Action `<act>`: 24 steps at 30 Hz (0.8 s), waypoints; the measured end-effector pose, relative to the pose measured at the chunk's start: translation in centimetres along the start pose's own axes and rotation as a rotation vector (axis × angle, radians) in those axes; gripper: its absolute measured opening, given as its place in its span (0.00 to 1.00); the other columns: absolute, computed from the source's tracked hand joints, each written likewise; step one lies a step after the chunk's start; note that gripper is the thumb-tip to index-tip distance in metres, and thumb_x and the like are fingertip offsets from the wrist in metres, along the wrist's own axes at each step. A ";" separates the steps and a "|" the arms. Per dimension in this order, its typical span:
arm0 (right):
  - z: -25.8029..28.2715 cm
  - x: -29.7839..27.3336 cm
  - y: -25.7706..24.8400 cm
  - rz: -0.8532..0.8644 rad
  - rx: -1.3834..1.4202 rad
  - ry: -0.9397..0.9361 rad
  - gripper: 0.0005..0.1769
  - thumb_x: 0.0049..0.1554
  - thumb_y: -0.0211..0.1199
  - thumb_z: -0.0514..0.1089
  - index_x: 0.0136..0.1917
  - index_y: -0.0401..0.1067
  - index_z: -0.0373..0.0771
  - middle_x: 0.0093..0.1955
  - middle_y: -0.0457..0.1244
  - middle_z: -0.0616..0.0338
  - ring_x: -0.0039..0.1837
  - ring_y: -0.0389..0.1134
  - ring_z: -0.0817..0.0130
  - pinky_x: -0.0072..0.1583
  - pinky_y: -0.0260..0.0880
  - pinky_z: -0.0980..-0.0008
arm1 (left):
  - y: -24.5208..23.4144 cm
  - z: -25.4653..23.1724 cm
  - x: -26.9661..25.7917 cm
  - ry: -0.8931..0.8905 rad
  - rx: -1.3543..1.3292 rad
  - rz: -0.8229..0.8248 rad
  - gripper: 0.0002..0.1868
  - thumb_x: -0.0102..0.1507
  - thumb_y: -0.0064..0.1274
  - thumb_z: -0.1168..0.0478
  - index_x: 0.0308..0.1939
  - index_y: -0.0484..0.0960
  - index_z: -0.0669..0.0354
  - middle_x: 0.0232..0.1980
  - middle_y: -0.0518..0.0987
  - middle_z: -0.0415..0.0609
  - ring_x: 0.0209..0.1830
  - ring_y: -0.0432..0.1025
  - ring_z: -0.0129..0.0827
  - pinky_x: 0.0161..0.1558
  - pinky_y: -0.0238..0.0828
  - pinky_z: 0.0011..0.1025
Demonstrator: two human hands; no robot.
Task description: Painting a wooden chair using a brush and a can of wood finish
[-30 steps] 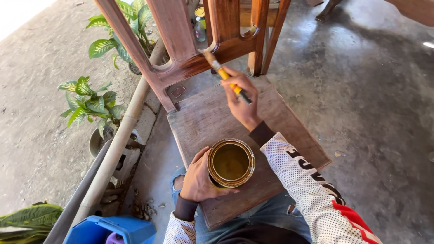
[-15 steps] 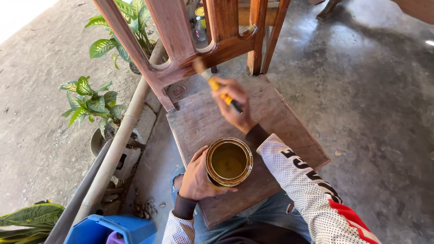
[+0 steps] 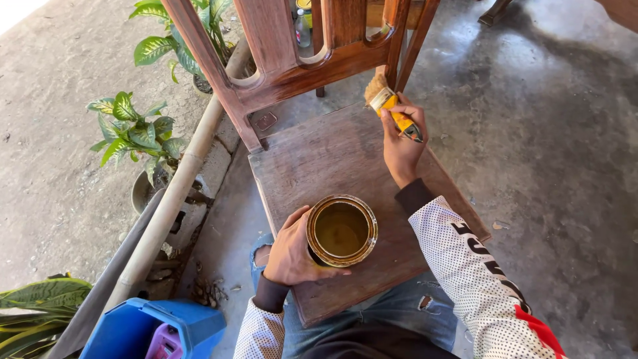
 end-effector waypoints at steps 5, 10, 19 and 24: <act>1.8 1.2 1.3 0.165 -0.192 -0.156 0.08 0.66 0.72 0.28 0.51 0.72 0.29 0.68 0.67 0.29 0.70 0.69 0.35 0.65 0.75 0.48 | -0.1 -0.1 0.0 -0.028 -0.012 0.007 0.60 0.41 0.82 0.35 0.64 0.73 0.73 0.54 0.86 0.68 0.57 0.83 0.58 0.73 0.66 0.56; 0.9 2.1 0.5 0.195 -0.256 -0.196 0.09 0.65 0.72 0.27 0.51 0.72 0.31 0.67 0.67 0.30 0.70 0.69 0.32 0.65 0.75 0.45 | -0.1 0.3 -0.4 -0.036 -0.002 -0.002 0.60 0.42 0.80 0.34 0.65 0.73 0.72 0.57 0.85 0.67 0.58 0.83 0.57 0.74 0.67 0.56; 2.1 1.2 0.3 0.141 -0.170 -0.181 0.08 0.67 0.71 0.27 0.51 0.71 0.30 0.68 0.66 0.29 0.73 0.66 0.32 0.66 0.73 0.43 | -0.1 0.6 -0.4 -0.040 -0.007 0.011 0.62 0.42 0.81 0.35 0.67 0.72 0.72 0.60 0.85 0.66 0.61 0.82 0.56 0.74 0.65 0.56; 0.9 0.7 1.9 0.088 -0.182 -0.249 0.09 0.65 0.73 0.30 0.49 0.72 0.32 0.67 0.67 0.32 0.70 0.70 0.36 0.66 0.74 0.48 | 0.0 0.3 -0.3 -0.033 -0.005 0.025 0.62 0.42 0.81 0.35 0.67 0.72 0.73 0.59 0.84 0.68 0.60 0.82 0.58 0.74 0.66 0.56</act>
Point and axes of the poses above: each hand's wrist, its own x-axis towards the middle knuckle, its own y-axis out of the palm, z = x × y, the point moved 6 cm from there along x, towards the middle knuckle
